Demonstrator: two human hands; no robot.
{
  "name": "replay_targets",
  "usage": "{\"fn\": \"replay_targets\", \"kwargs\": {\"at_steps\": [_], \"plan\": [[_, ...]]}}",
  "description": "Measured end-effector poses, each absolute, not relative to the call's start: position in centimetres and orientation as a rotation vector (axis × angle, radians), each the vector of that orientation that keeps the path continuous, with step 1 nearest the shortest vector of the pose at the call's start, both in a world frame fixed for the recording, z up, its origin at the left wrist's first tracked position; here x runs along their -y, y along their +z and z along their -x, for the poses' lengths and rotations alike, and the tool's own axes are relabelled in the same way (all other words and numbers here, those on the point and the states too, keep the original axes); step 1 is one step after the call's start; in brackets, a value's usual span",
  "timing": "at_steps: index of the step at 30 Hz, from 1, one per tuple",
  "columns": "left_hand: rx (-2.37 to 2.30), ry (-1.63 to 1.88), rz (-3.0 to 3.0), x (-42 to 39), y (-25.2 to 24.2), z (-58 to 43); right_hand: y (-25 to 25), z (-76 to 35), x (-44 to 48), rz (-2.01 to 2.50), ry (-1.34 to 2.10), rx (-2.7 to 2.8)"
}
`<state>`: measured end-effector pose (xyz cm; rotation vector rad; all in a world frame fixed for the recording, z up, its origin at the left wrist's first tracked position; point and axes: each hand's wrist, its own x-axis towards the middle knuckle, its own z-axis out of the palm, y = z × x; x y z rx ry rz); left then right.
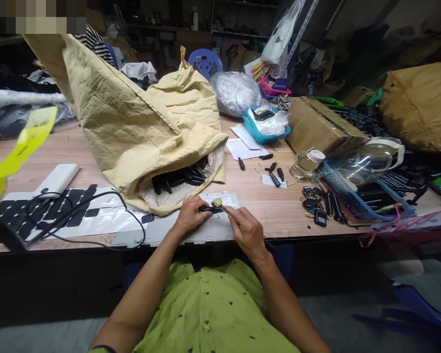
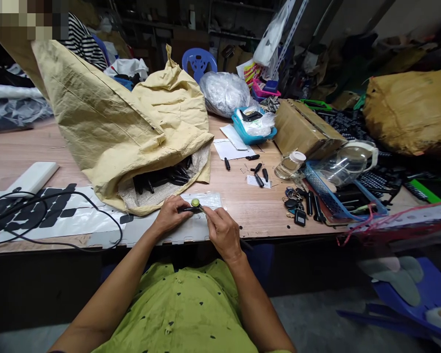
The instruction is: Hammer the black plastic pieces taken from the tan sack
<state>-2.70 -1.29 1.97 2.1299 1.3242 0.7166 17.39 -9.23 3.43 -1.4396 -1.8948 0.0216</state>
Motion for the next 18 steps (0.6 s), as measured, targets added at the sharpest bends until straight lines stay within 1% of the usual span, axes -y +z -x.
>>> {"fn": "replay_targets", "kwargs": {"at_steps": [6,9,14,18], "plan": [[-1.351,0.711,-2.12,1.4,2.2,2.6,2.9,-17.9,9.8,1.44,0.05,1.91],[-1.36,0.686,-2.131,1.5,2.3,2.6,2.8,-18.4,9.1,1.479,0.012,1.842],[-1.377,0.637,-2.188,1.5,2.5,2.6,2.5,-20.7,5.3,1.673,-0.121,1.731],[-1.314,0.624,-2.225,1.4,2.3,2.8,1.1,-22.3,2.7,1.849,-0.217,1.69]]}}
